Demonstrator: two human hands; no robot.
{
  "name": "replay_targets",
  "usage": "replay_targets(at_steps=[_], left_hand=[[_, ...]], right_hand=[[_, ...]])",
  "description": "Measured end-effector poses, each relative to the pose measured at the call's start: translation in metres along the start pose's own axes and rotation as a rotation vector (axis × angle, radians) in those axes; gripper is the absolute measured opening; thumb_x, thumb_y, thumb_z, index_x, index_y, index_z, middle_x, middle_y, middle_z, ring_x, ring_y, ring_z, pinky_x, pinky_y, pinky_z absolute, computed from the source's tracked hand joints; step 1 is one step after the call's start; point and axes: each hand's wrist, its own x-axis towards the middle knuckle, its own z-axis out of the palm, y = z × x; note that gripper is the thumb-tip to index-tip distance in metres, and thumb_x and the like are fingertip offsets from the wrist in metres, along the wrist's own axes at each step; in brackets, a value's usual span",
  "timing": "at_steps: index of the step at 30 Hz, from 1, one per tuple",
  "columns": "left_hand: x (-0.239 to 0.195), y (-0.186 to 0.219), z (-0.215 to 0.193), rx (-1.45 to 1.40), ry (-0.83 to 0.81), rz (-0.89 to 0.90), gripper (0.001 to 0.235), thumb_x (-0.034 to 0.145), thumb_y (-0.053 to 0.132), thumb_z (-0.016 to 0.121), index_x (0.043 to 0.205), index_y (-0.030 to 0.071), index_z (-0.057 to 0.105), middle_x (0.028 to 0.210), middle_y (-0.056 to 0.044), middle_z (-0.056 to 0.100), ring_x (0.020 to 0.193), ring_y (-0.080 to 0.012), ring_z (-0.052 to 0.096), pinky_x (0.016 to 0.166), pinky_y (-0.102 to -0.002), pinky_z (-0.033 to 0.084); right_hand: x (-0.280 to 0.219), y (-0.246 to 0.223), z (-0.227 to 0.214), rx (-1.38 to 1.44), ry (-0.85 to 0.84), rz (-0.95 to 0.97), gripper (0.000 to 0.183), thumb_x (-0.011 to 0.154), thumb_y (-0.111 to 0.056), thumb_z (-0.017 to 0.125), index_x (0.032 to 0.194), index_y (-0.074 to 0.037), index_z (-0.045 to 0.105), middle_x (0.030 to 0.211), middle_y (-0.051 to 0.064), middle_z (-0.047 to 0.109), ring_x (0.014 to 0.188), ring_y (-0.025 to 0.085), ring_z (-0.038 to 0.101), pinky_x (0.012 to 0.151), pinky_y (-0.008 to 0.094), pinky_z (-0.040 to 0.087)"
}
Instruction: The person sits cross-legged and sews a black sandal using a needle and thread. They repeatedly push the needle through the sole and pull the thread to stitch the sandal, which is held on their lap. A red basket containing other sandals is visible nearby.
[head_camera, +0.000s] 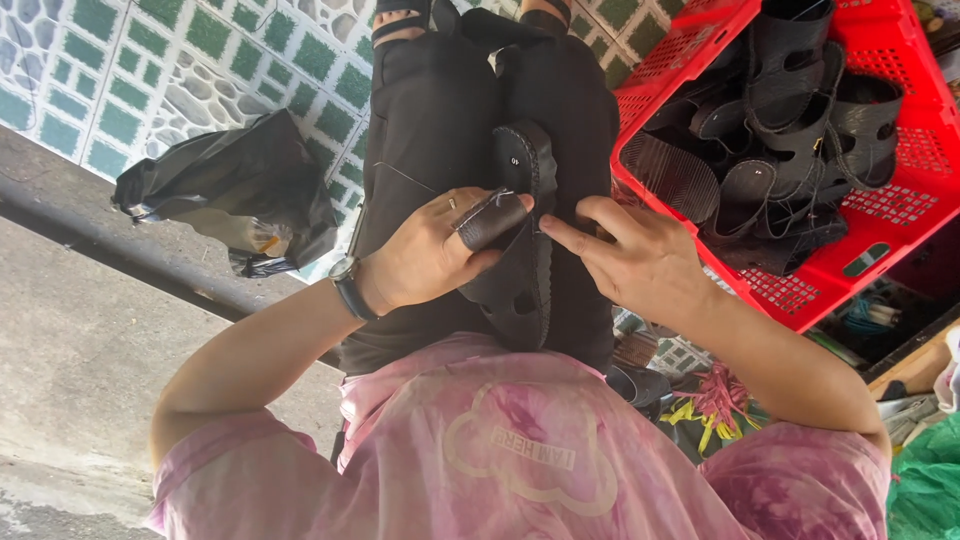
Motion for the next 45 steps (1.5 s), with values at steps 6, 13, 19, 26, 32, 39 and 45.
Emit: replay_targets(at_steps=[6,13,19,26,32,39,45], left_hand=[[0.001,-0.008,0.012,0.011,0.028,-0.019,0.051,0.095,0.013,0.07,0.135,-0.006,0.045,0.116,-0.027,0.065,0.101,-0.0439,0.069,0.086,-0.052,0.06],[0.003,-0.013,0.029,0.057,0.11,0.013,0.051,0.101,0.027,0.062,0.137,-0.002,0.041,0.113,-0.021,0.063,0.097,-0.0386,0.068,0.08,-0.047,0.062],[0.021,-0.003,0.02,0.12,0.125,-0.005,0.046,0.1,0.03,0.062,0.127,-0.005,0.05,0.106,-0.02,0.06,0.094,-0.0371,0.066,0.076,-0.045,0.061],[0.038,0.027,-0.032,-0.907,-0.143,-0.41,0.019,0.094,0.011,0.07,0.093,-0.006,0.063,0.106,-0.015,0.064,0.09,-0.0256,0.07,0.044,-0.021,0.056],[0.005,-0.005,0.029,-0.381,-0.144,-0.511,0.009,0.094,0.006,0.064,0.093,-0.003,0.061,0.079,-0.014,0.064,0.065,-0.0276,0.071,0.036,-0.029,0.049],[0.008,0.001,0.026,-0.348,-0.155,-0.502,0.013,0.086,0.002,0.07,0.091,0.001,0.058,0.076,-0.012,0.071,0.066,-0.0271,0.073,0.046,-0.031,0.055],[0.053,0.025,0.004,-0.083,-0.409,-0.46,0.055,0.08,0.006,0.079,0.126,-0.009,0.055,0.132,-0.02,0.042,0.093,-0.0471,0.067,0.075,-0.053,0.065]], right_hand=[[0.005,0.0,-0.006,-0.165,0.014,-0.036,0.043,0.092,-0.005,0.055,0.126,-0.026,0.071,0.093,0.001,0.059,0.051,0.006,0.053,0.053,0.02,0.054],[-0.007,-0.006,0.032,-0.228,0.057,-0.064,0.041,0.088,-0.009,0.051,0.124,-0.017,0.069,0.083,-0.001,0.052,0.054,0.011,0.049,0.05,0.023,0.05],[-0.016,-0.003,0.045,-0.075,0.062,-0.014,0.029,0.09,-0.005,0.053,0.117,-0.01,0.062,0.079,-0.003,0.054,0.057,0.013,0.061,0.046,0.025,0.054],[-0.025,-0.007,0.032,0.255,0.086,0.148,0.026,0.098,-0.011,0.063,0.123,-0.004,0.066,0.097,0.014,0.064,0.074,0.034,0.069,0.063,0.042,0.06],[-0.038,-0.004,0.06,0.228,0.24,0.125,0.027,0.096,-0.014,0.067,0.119,-0.001,0.066,0.096,0.014,0.068,0.073,0.03,0.071,0.061,0.037,0.059],[-0.041,0.008,0.028,0.341,0.033,0.159,0.033,0.095,-0.005,0.062,0.125,-0.011,0.073,0.092,0.01,0.068,0.07,0.029,0.069,0.06,0.04,0.058],[-0.046,0.022,-0.036,0.266,-0.204,0.284,0.049,0.099,0.0,0.047,0.142,-0.016,0.063,0.085,0.011,0.061,0.069,0.033,0.064,0.058,0.047,0.053]])
